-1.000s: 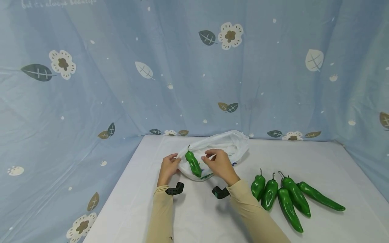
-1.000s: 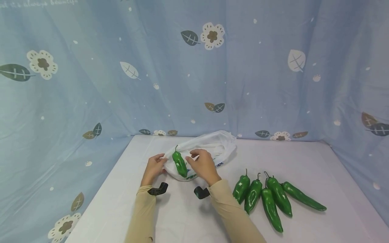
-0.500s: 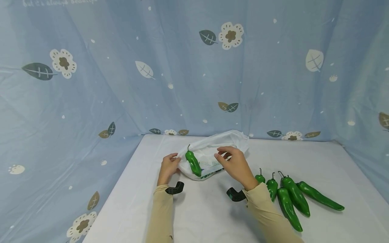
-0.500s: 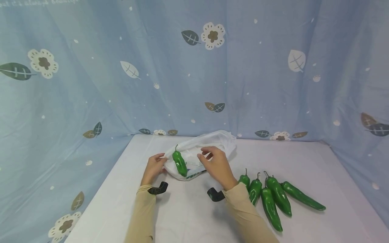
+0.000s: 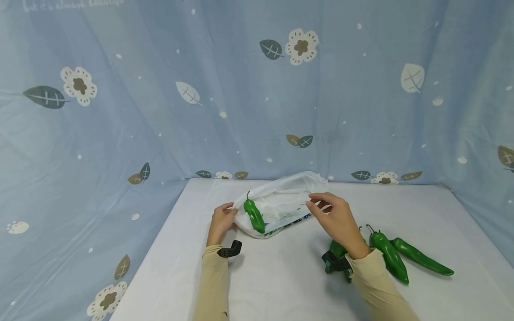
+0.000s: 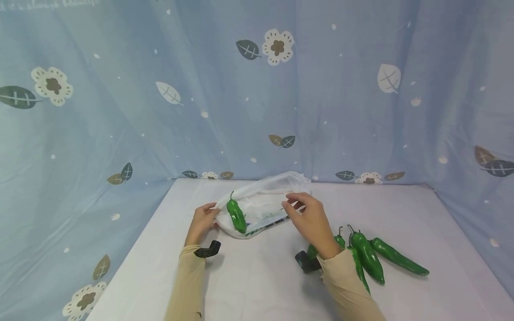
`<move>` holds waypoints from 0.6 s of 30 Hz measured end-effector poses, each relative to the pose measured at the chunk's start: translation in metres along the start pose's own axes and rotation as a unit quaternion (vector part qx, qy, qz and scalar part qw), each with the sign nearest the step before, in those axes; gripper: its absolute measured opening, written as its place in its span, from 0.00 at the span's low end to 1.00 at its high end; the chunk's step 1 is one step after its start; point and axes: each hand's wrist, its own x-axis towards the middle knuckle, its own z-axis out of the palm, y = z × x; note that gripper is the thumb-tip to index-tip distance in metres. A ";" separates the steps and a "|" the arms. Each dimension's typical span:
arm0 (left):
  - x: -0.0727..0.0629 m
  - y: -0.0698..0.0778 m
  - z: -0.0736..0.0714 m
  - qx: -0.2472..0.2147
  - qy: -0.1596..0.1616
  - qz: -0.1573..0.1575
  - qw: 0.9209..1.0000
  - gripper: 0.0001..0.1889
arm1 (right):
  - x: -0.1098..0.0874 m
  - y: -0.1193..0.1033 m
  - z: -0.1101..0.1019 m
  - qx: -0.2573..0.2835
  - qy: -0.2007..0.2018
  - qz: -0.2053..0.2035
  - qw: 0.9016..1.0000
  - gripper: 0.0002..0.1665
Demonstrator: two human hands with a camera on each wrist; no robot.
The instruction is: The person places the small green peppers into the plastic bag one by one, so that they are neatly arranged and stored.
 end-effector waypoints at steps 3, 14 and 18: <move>0.000 0.000 0.000 -0.005 -0.001 0.001 1.000 0.24 | -0.005 0.000 -0.009 -0.011 0.002 0.006 1.000 0.18; -0.001 -0.001 0.000 -0.006 -0.004 0.005 1.000 0.25 | -0.021 0.005 -0.040 -0.033 0.032 0.002 0.999 0.16; -0.001 -0.001 0.000 -0.008 -0.003 0.003 1.000 0.25 | -0.026 0.010 -0.052 -0.050 0.048 0.009 0.998 0.17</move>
